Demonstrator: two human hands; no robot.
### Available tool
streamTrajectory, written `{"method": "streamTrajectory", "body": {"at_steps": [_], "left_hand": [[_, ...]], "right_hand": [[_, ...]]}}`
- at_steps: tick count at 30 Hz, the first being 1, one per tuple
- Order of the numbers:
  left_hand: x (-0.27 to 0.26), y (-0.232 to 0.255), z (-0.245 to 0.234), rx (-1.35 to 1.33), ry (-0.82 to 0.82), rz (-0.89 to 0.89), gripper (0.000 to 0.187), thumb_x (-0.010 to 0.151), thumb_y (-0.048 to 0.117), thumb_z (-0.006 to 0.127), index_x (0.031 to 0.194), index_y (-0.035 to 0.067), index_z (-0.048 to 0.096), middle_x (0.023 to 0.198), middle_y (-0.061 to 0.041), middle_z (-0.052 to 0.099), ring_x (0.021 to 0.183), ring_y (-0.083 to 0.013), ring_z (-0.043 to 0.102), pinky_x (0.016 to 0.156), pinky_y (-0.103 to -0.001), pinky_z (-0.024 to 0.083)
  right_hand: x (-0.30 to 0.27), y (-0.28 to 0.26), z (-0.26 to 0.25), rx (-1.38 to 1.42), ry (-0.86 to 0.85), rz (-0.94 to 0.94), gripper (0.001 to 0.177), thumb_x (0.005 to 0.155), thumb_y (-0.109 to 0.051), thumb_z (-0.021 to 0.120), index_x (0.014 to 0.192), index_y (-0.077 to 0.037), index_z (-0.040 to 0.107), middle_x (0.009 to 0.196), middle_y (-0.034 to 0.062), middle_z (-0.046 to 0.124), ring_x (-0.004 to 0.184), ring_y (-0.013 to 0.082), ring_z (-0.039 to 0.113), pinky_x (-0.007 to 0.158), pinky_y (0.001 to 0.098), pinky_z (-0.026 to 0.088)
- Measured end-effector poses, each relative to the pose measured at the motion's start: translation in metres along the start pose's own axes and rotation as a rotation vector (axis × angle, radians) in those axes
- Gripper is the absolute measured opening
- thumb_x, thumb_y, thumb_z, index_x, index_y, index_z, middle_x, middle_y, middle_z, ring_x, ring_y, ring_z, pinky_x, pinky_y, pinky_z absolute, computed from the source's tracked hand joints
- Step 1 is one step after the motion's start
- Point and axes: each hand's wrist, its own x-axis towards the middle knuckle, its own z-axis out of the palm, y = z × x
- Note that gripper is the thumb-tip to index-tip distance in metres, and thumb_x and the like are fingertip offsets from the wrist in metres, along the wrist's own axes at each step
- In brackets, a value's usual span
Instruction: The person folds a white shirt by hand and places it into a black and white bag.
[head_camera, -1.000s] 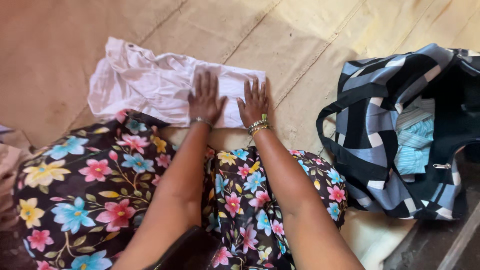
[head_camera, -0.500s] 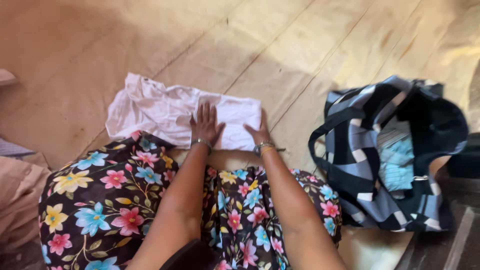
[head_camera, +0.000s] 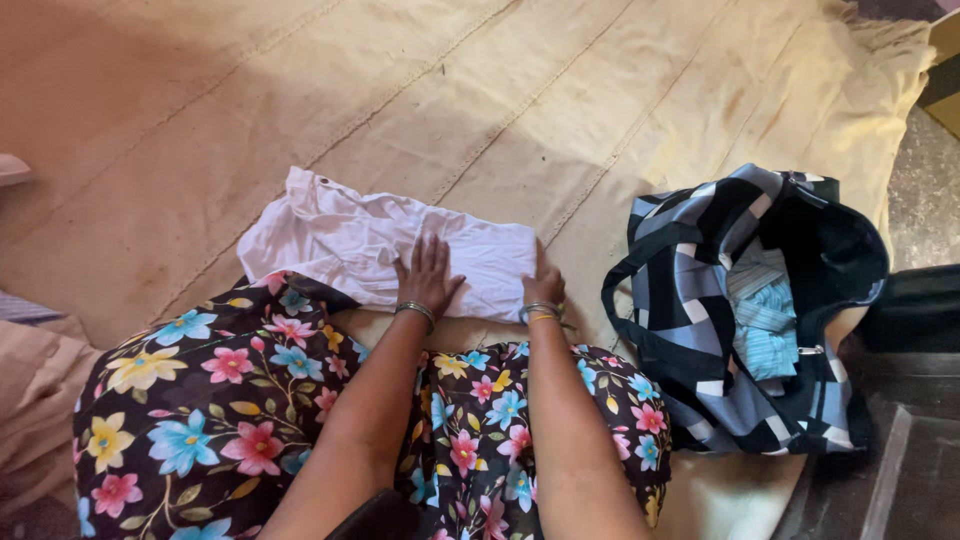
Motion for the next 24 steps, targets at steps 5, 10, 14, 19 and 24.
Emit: {"method": "streamTrajectory", "body": {"at_steps": [5,10,14,19,24], "left_hand": [[0.011,-0.006,0.010,0.045,0.191,-0.074,0.073,0.098,0.059,0.044,0.160,0.021,0.034,0.169,-0.006,0.021,0.156,-0.0384,0.008,0.116,-0.074,-0.003],[0.016,-0.013,0.022,0.103,0.256,-0.067,0.062,0.100,0.047,0.044,0.158,0.026,0.037,0.170,-0.005,0.024,0.156,-0.0390,0.010,0.115,-0.075,-0.003],[0.013,-0.010,0.018,0.074,0.238,-0.059,0.062,0.099,0.043,0.044,0.158,0.024,0.038,0.169,-0.007,0.024,0.156,-0.0399,0.009,0.114,-0.076,-0.002],[0.015,-0.012,0.018,0.052,0.262,-0.051,0.060,0.102,0.044,0.044,0.158,0.024,0.039,0.170,-0.007,0.025,0.157,-0.0399,0.010,0.117,-0.075,-0.001],[0.012,-0.009,0.015,0.018,0.279,-0.045,0.063,0.100,0.044,0.045,0.159,0.023,0.038,0.170,-0.006,0.024,0.157,-0.0399,0.009,0.116,-0.075,-0.001]], "right_hand": [[-0.059,-0.044,0.052,0.140,0.263,-0.914,0.060,0.105,-0.038,0.060,0.157,-0.011,0.044,0.160,0.0148,0.046,0.152,0.0339,0.039,0.127,0.0528,0.027],[-0.079,-0.074,0.059,-0.280,-0.014,-0.858,0.070,0.099,-0.051,0.049,0.159,-0.016,0.038,0.167,0.0128,0.028,0.154,0.0382,0.018,0.119,0.0634,0.010],[-0.061,-0.106,0.052,-0.367,-0.056,-0.708,0.071,0.101,-0.055,0.043,0.159,-0.016,0.035,0.169,0.0118,0.022,0.157,0.0388,0.014,0.122,0.0630,0.006],[-0.045,-0.129,0.051,-0.370,-0.086,-0.683,0.072,0.102,-0.055,0.043,0.161,-0.014,0.031,0.170,0.0138,0.021,0.157,0.0383,0.013,0.122,0.0623,0.006],[-0.059,-0.088,0.051,-0.334,0.056,-0.724,0.078,0.102,-0.058,0.046,0.162,-0.010,0.029,0.170,0.0172,0.019,0.157,0.0404,0.012,0.124,0.0603,0.006]]}}
